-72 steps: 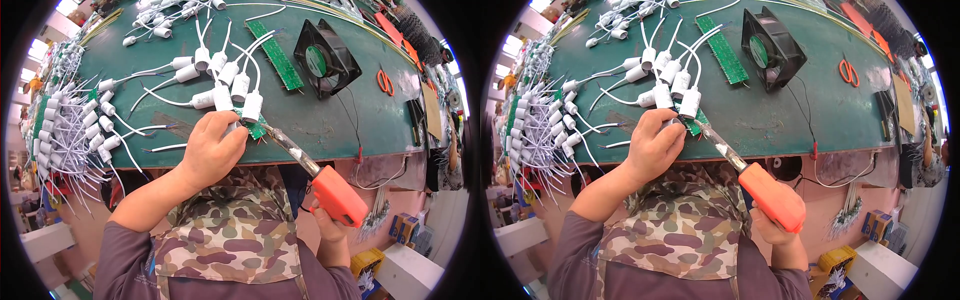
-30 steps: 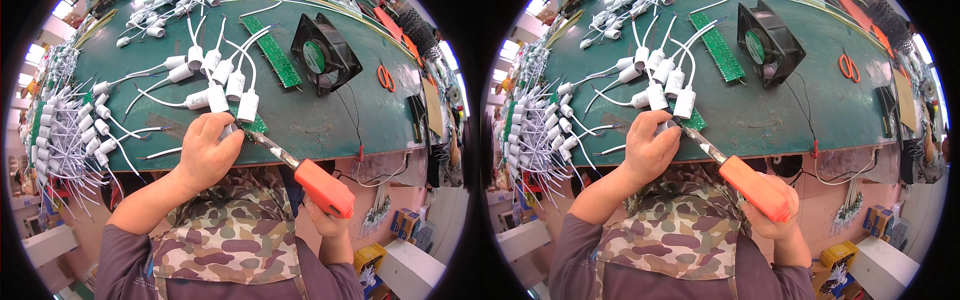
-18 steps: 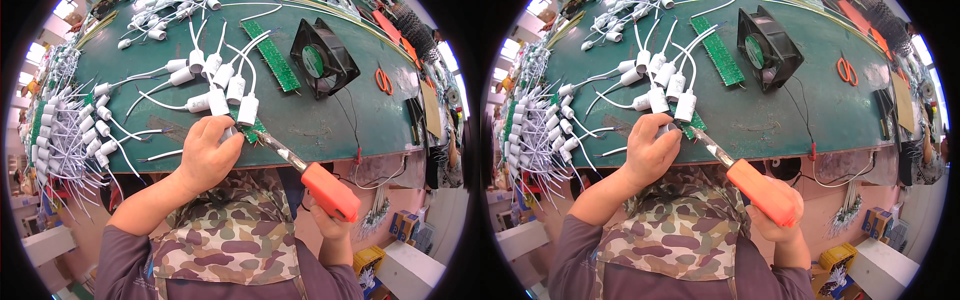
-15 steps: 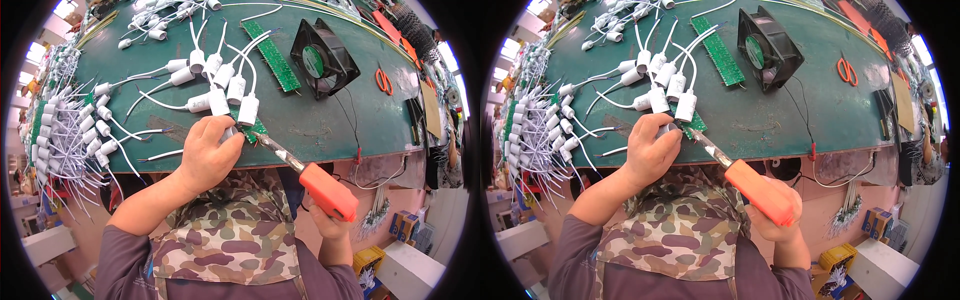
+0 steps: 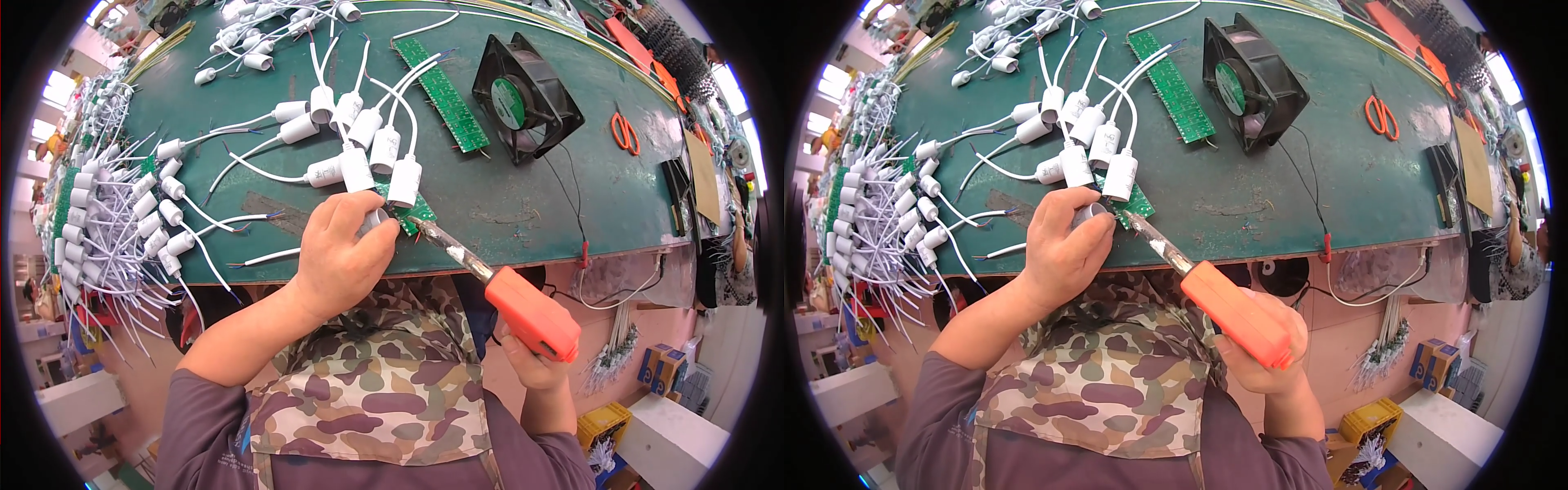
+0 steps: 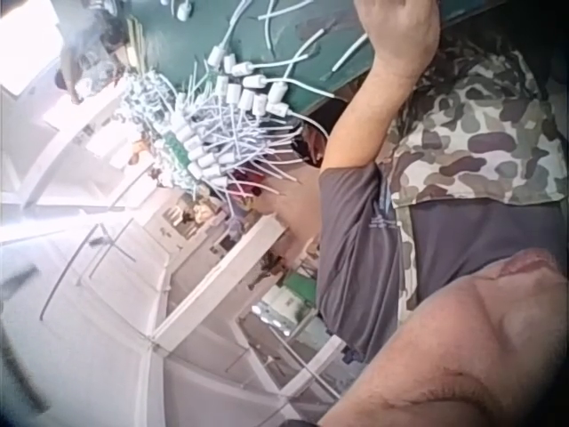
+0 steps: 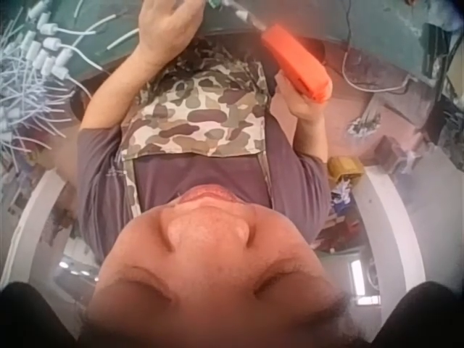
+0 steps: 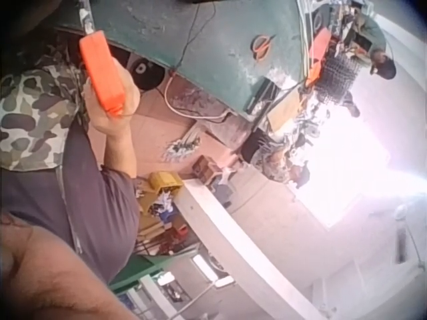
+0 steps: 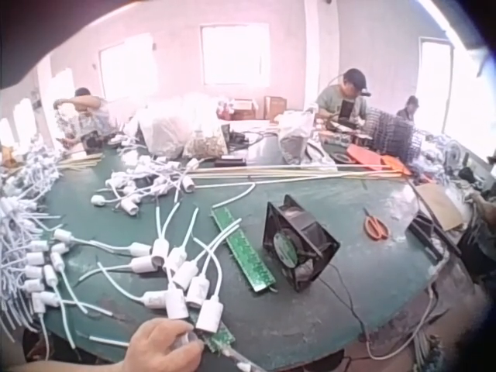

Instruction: The person solders light bulb components onto a circuit board strip using a soldering iron and solder wire, then trims excess wires with scissors.

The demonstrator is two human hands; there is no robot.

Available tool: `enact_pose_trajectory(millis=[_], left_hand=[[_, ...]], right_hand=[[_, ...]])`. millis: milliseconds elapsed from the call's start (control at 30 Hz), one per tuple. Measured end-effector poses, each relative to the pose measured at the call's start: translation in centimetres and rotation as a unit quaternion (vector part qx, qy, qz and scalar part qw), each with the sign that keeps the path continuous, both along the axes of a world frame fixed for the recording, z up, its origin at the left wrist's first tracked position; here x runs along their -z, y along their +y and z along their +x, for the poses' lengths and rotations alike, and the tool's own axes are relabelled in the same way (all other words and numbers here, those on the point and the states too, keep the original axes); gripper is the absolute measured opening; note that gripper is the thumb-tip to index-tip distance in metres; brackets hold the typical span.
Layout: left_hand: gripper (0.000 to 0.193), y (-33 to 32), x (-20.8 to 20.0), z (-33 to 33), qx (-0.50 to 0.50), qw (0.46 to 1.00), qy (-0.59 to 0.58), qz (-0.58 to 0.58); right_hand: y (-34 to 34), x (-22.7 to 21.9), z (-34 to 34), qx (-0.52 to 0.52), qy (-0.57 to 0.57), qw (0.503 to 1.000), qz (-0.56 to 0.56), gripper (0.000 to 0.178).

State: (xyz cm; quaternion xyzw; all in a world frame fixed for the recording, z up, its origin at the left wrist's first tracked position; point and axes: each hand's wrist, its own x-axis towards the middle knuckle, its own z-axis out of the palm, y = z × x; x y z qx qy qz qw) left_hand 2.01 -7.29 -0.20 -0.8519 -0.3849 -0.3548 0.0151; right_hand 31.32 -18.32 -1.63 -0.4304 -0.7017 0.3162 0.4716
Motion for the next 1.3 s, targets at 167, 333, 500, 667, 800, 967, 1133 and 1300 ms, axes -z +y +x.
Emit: enact_pose_trajectory(millis=[167, 333, 500, 667, 800, 967, 1133, 1300], left_hand=[[0.024, -0.17, 0.06, 0.07, -0.011, 1.000, 0.003, 0.009], [0.021, -0.37, -0.02, 0.17, -0.024, 0.999, 0.018, 0.012], [0.021, -0.45, 0.01, 0.35, -0.027, 0.999, 0.022, 0.014], [0.021, -0.61, -0.08, 0.52, -0.026, 0.999, 0.029, 0.020], [0.021, -0.63, 0.03, 0.62, -0.026, 0.999, 0.032, 0.017], [0.021, -0.65, 0.08, 0.75, -0.024, 0.999, 0.034, 0.022], [0.021, -0.66, 0.26, 0.77, -0.032, 0.999, 0.027, 0.010], [0.026, -0.68, -0.10, 0.84, -0.020, 0.999, 0.026, -0.002]], right_hand=[[0.08, 0.14, -0.01, -0.006, 0.004, 1.000, 0.010, 0.058], [-0.34, 0.57, 0.06, 0.001, 0.012, 1.000, -0.013, 0.057], [-0.18, 0.75, -0.01, -0.009, 0.021, 1.000, -0.017, 0.056], [0.20, 0.45, -0.19, -0.006, -0.021, 1.000, 0.017, 0.057], [0.59, 0.22, -0.36, -0.002, -0.049, 0.997, 0.052, 0.057], [0.46, 0.40, -0.39, -0.003, -0.054, 0.997, 0.057, 0.055], [0.54, 0.27, -0.46, -0.009, -0.040, 0.998, 0.050, 0.054], [0.51, 0.00, -0.50, -0.008, -0.061, 0.997, 0.055, 0.053]])
